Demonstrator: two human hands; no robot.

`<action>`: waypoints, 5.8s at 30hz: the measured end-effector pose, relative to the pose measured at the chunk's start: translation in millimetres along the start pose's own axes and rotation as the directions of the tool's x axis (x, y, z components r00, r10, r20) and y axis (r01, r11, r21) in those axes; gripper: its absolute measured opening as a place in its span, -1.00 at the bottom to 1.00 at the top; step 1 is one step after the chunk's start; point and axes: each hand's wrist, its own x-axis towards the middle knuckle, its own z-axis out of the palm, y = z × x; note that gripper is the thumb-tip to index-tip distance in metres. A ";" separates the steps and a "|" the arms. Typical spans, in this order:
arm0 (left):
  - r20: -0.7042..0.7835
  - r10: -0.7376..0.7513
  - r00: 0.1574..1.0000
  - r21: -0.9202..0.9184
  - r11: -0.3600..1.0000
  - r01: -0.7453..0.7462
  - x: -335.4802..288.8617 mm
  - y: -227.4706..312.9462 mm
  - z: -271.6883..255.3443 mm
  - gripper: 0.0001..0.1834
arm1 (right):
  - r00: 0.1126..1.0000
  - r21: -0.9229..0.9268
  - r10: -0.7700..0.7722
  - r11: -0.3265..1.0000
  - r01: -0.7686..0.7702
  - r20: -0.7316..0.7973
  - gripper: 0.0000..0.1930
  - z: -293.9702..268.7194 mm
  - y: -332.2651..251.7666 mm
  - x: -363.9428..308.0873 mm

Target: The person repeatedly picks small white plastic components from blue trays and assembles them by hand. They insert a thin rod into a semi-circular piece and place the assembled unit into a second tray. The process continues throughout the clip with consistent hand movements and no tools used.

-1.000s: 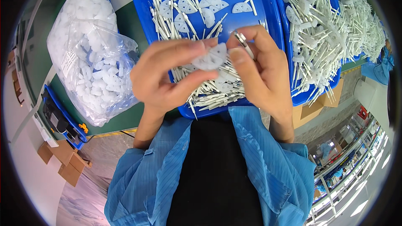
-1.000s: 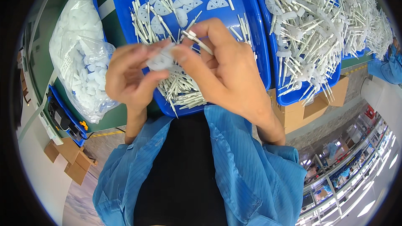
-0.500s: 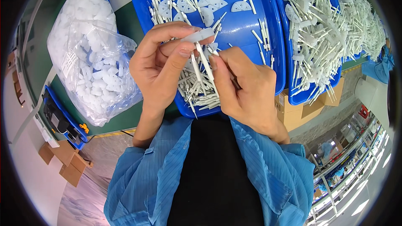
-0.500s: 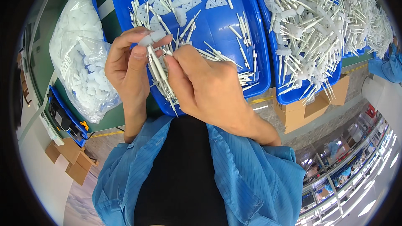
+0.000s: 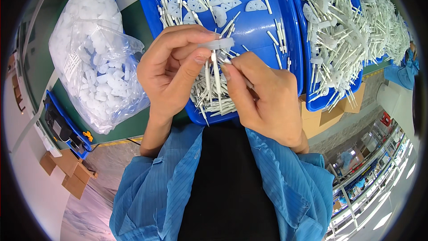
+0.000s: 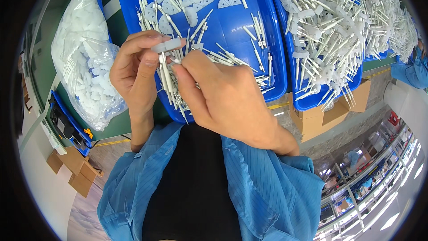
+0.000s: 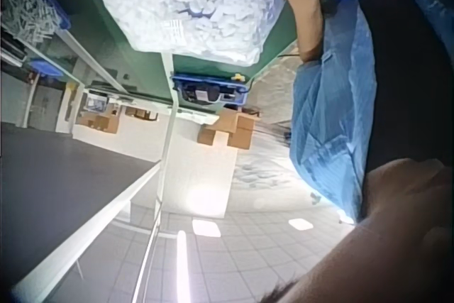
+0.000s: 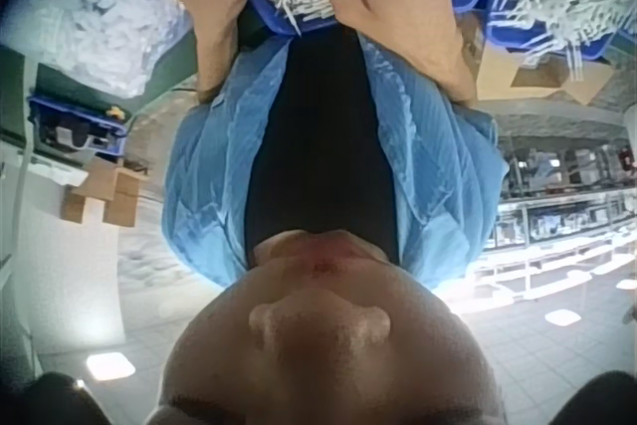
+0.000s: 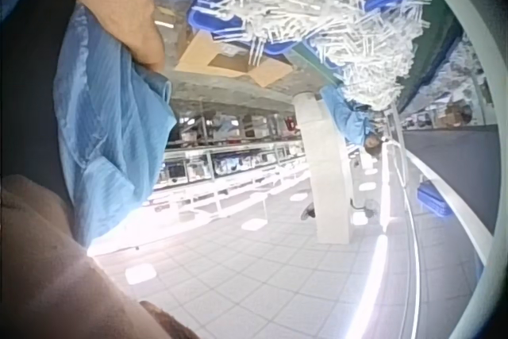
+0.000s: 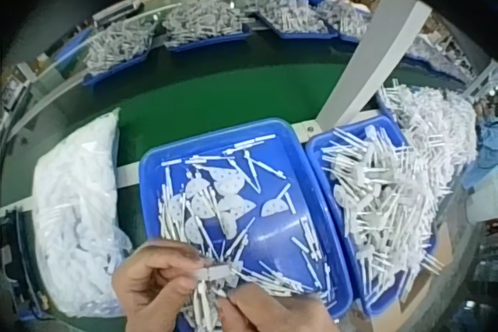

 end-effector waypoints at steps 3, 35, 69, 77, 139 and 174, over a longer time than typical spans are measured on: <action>-0.009 0.022 1.000 -0.027 0.999 -0.022 1.2 1.0 4.7 -0.78 | 0.999 -0.032 -0.003 0.999 0.005 0.047 -0.98 -4.8 -3.8 0.0; 0.045 0.110 0.993 0.092 0.989 -0.114 6.4 17.4 1.3 -0.74 | 0.998 0.541 -0.006 0.840 -0.026 0.057 -0.87 5.4 19.8 0.8; 0.154 0.267 0.951 0.448 0.840 -0.308 13.8 13.3 5.2 -0.45 | 0.887 0.183 -0.010 0.977 0.107 -0.463 -0.58 -24.9 39.9 -20.4; -0.037 -0.188 0.981 0.548 0.818 0.178 12.8 -0.8 19.7 -0.44 | 0.655 -0.529 -0.198 0.770 -0.357 -0.729 -0.66 -119.4 38.4 -14.6; 0.087 0.389 0.917 0.421 0.820 -0.388 12.5 1.5 -1.8 -0.76 | 0.953 0.414 0.304 0.868 -0.273 -0.009 -0.88 0.2 6.4 -2.2; -0.177 -0.001 0.984 -0.226 0.973 -0.040 -3.4 -3.4 4.3 -0.71 | 0.969 -0.143 -0.170 0.979 0.146 -0.179 -0.87 22.7 4.7 3.5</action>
